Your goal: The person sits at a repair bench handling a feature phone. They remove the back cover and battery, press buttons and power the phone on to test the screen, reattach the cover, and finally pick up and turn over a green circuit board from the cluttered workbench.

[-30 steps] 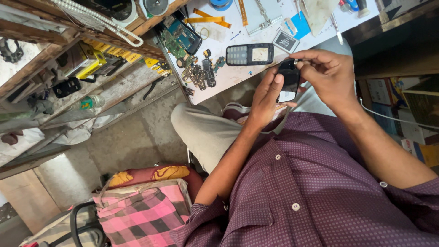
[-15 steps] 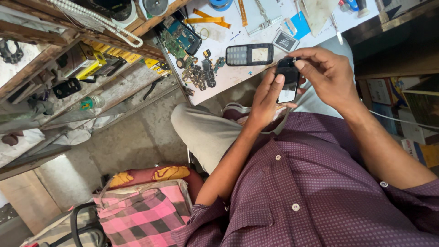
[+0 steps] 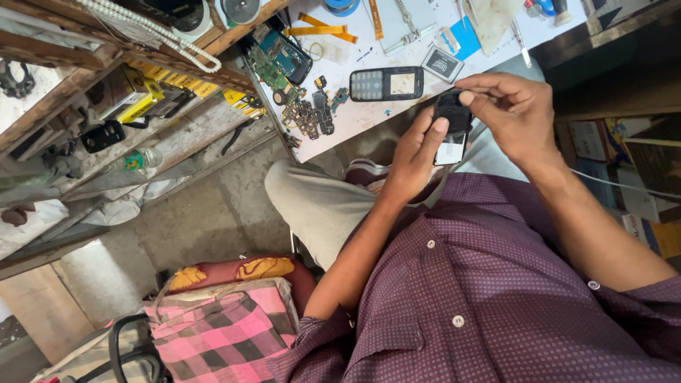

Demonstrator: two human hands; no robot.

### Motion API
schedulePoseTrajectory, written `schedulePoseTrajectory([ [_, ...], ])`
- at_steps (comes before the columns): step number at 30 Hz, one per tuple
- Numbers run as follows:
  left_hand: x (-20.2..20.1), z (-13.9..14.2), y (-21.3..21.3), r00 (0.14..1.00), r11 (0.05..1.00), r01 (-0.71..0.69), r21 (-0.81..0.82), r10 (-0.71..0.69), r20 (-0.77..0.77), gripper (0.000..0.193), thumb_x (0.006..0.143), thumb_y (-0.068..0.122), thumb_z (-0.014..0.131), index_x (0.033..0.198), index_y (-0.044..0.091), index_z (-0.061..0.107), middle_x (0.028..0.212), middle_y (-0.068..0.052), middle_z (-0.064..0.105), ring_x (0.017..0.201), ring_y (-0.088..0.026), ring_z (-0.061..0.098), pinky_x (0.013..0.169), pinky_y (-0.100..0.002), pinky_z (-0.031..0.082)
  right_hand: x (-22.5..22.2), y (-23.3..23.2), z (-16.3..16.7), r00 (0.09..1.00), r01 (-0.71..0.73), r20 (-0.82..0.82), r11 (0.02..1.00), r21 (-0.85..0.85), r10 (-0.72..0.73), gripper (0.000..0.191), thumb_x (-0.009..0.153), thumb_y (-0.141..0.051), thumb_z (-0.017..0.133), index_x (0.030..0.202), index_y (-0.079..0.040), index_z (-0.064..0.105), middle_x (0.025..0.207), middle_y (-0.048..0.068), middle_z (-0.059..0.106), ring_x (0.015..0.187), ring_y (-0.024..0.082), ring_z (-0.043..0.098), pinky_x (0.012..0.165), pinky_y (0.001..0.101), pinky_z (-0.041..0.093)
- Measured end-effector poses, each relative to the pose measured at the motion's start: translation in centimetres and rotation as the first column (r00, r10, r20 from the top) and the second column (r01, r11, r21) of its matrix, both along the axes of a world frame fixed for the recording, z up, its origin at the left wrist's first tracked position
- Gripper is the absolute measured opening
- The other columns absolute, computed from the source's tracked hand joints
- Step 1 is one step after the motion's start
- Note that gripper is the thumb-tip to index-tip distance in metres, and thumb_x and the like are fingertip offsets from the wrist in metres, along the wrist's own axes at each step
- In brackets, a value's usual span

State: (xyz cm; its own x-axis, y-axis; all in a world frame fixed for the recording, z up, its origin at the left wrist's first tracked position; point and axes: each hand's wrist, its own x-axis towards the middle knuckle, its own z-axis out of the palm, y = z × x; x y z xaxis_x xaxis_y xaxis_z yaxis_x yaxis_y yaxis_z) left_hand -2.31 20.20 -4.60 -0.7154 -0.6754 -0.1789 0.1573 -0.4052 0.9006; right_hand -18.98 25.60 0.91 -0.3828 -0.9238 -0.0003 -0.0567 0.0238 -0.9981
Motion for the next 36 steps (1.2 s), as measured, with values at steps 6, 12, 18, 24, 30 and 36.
schedulePoseTrajectory([
  [6, 0.9, 3.7, -0.5, 0.956, 0.940, -0.094, -0.329, 0.177, 0.233, 0.059, 0.097, 0.020, 0.072, 0.150, 0.009, 0.049, 0.124, -0.012, 0.067, 0.103, -0.019, 0.071, 0.086, -0.032, 0.059, -0.4, -0.1, -0.1, 0.998, 0.061, -0.019, 0.998, 0.026, -0.060, 0.017, 0.105, 0.002, 0.071, 0.121, 0.005, 0.070, 0.109, 0.009, 0.075, 0.100, 0.009, 0.070, 0.089, 0.0211, 0.057],
  [12, 1.5, 6.3, -1.2, 0.879, 0.670, 0.054, -0.741, 0.321, 0.354, 0.057, 0.093, 0.015, 0.078, 0.146, 0.016, 0.057, 0.130, -0.008, 0.067, 0.108, -0.023, 0.069, 0.092, -0.035, 0.058, -1.0, 0.0, -0.3, 0.999, -0.012, 0.044, 0.998, 0.059, 0.010, 0.014, 0.103, 0.001, 0.071, 0.117, 0.004, 0.071, 0.106, 0.007, 0.074, 0.093, 0.008, 0.069, 0.082, 0.0211, 0.057],
  [18, 1.8, 6.5, -1.3, 0.880, 0.528, 0.082, -0.845, 0.359, 0.310, 0.055, 0.084, 0.011, 0.084, 0.135, 0.018, 0.062, 0.127, -0.005, 0.061, 0.110, -0.025, 0.067, 0.090, -0.037, 0.056, -1.3, 0.1, -0.4, 0.997, -0.072, 0.025, 0.990, 0.119, 0.069, 0.013, 0.100, 0.001, 0.072, 0.114, 0.003, 0.073, 0.102, 0.005, 0.074, 0.090, 0.008, 0.069, 0.082, 0.0209, 0.057],
  [24, 1.7, 6.4, -1.4, 0.876, 0.528, 0.073, -0.846, 0.371, 0.307, 0.047, 0.081, 0.009, 0.085, 0.123, 0.013, 0.067, 0.122, -0.004, 0.060, 0.108, -0.024, 0.065, 0.089, -0.037, 0.055, -1.3, 0.1, -0.3, 0.996, -0.090, -0.011, 0.984, 0.154, 0.093, 0.014, 0.099, -0.001, 0.074, 0.113, 0.001, 0.074, 0.099, 0.004, 0.074, 0.090, 0.007, 0.069, 0.081, 0.0201, 0.056],
  [30, 2.1, 6.8, -1.8, 0.910, 0.511, 0.058, -0.857, 0.325, 0.256, 0.030, 0.083, 0.006, 0.083, 0.106, 0.010, 0.065, 0.112, -0.003, 0.061, 0.103, -0.024, 0.066, 0.087, -0.038, 0.055, -1.2, 0.1, 0.1, 0.995, -0.099, -0.016, 0.982, 0.161, 0.103, 0.014, 0.099, -0.001, 0.073, 0.112, 0.001, 0.074, 0.097, 0.005, 0.074, 0.088, 0.007, 0.070, 0.079, 0.0201, 0.057],
  [36, 2.9, 7.8, -2.3, 0.958, 0.526, 0.028, -0.850, 0.230, 0.174, 0.023, 0.083, -0.003, 0.077, 0.101, 0.006, 0.064, 0.102, -0.005, 0.064, 0.100, -0.025, 0.067, 0.088, -0.038, 0.054, -1.1, 0.1, 0.5, 0.993, -0.088, -0.062, 0.983, 0.159, 0.099, 0.014, 0.100, 0.000, 0.074, 0.114, 0.001, 0.075, 0.098, 0.005, 0.074, 0.090, 0.007, 0.069, 0.080, 0.0204, 0.056],
])
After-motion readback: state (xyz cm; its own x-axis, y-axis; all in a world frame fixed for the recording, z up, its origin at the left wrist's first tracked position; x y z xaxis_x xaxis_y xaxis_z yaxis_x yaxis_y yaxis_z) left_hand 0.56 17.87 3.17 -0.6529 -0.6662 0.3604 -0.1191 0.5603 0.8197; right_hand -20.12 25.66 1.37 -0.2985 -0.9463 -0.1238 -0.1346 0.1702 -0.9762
